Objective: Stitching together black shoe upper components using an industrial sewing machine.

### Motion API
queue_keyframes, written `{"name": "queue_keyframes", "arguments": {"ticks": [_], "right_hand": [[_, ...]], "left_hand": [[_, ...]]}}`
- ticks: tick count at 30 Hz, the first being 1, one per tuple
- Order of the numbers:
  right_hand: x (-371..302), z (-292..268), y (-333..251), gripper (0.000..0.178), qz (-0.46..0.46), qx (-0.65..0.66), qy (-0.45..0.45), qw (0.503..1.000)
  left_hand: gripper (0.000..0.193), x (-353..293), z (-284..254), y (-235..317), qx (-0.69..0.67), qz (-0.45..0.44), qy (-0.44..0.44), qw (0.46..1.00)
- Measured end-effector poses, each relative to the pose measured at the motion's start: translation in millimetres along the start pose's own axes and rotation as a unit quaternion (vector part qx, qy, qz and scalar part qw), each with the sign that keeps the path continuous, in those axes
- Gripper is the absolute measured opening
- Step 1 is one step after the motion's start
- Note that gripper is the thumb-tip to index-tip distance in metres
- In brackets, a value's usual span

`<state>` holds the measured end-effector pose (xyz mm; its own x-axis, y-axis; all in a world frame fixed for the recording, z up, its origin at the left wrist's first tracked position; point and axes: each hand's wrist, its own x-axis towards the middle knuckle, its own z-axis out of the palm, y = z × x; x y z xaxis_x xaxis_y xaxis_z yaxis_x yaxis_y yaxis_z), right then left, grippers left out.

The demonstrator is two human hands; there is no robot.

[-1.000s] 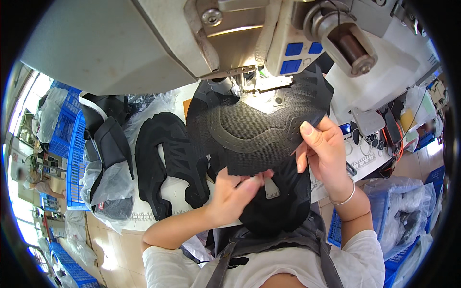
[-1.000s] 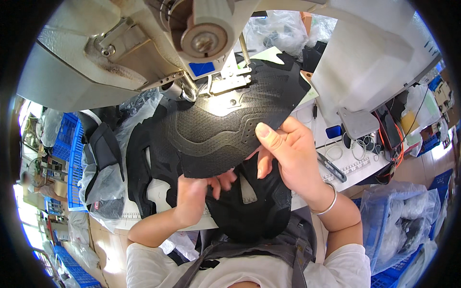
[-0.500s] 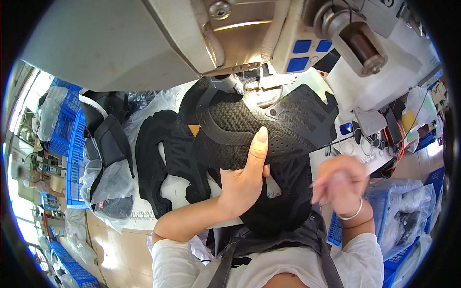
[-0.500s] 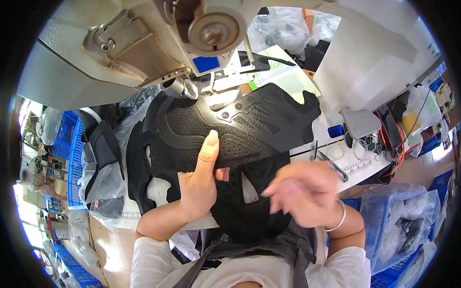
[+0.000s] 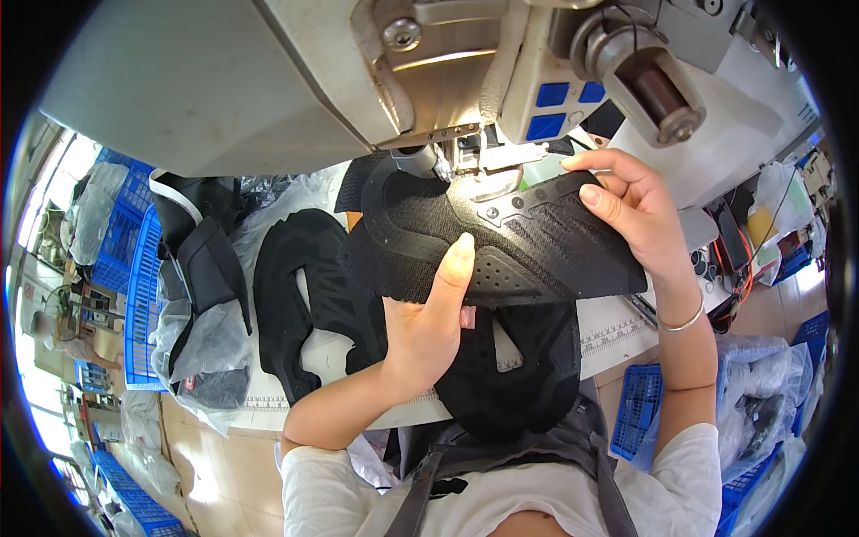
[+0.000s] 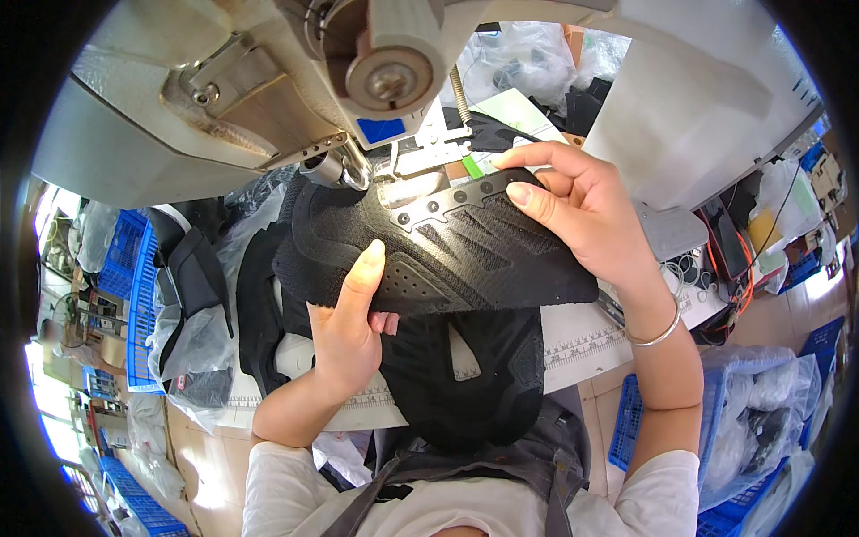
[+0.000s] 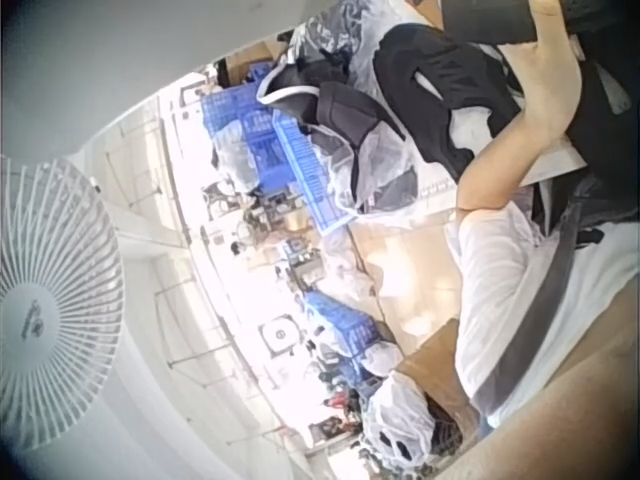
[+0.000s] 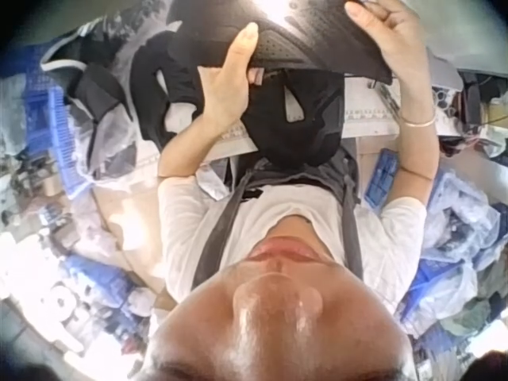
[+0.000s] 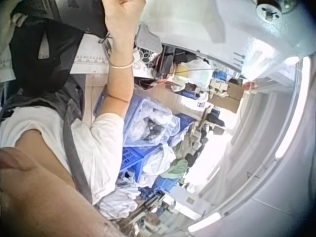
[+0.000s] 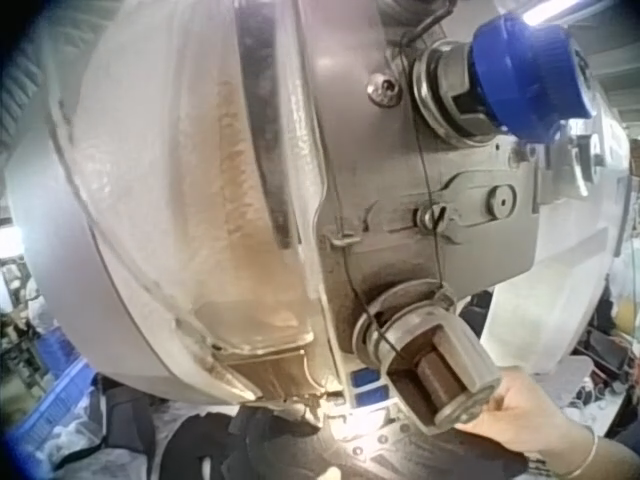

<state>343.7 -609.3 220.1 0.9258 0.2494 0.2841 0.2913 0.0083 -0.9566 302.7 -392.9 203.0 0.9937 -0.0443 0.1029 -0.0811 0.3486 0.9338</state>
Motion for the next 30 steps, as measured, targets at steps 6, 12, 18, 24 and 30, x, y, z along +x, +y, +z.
{"name": "queue_keyframes", "arguments": {"ticks": [6, 12, 18, 24, 30], "right_hand": [[6.1, -0.1, -1.6, 0.021, -0.029, -0.021, 0.008, 0.999], [6.4, 2.5, 1.7, 0.020, -0.042, -0.027, 0.017, 0.999], [6.8, -1.8, 4.2, 0.020, -0.040, -0.024, 0.009, 0.999], [7.6, 0.7, 5.4, 0.019, -0.041, -0.034, 0.017, 0.998], [-1.1, 10.5, 3.6, 0.021, -0.026, -0.008, 0.028, 0.999]], "left_hand": [[0.008, 5.0, -4.2, 0.8, 0.003, -0.009, -0.004, 1.000], [0.010, 7.9, -4.3, 5.2, 0.015, -0.031, 0.018, 0.999], [0.012, 14.4, -10.3, 6.2, 0.023, 0.010, -0.043, 0.999], [0.014, 17.7, -8.8, 10.7, 0.032, 0.011, -0.031, 0.999], [0.020, 22.9, -13.8, 15.4, 0.037, -0.010, -0.034, 0.999]]}}
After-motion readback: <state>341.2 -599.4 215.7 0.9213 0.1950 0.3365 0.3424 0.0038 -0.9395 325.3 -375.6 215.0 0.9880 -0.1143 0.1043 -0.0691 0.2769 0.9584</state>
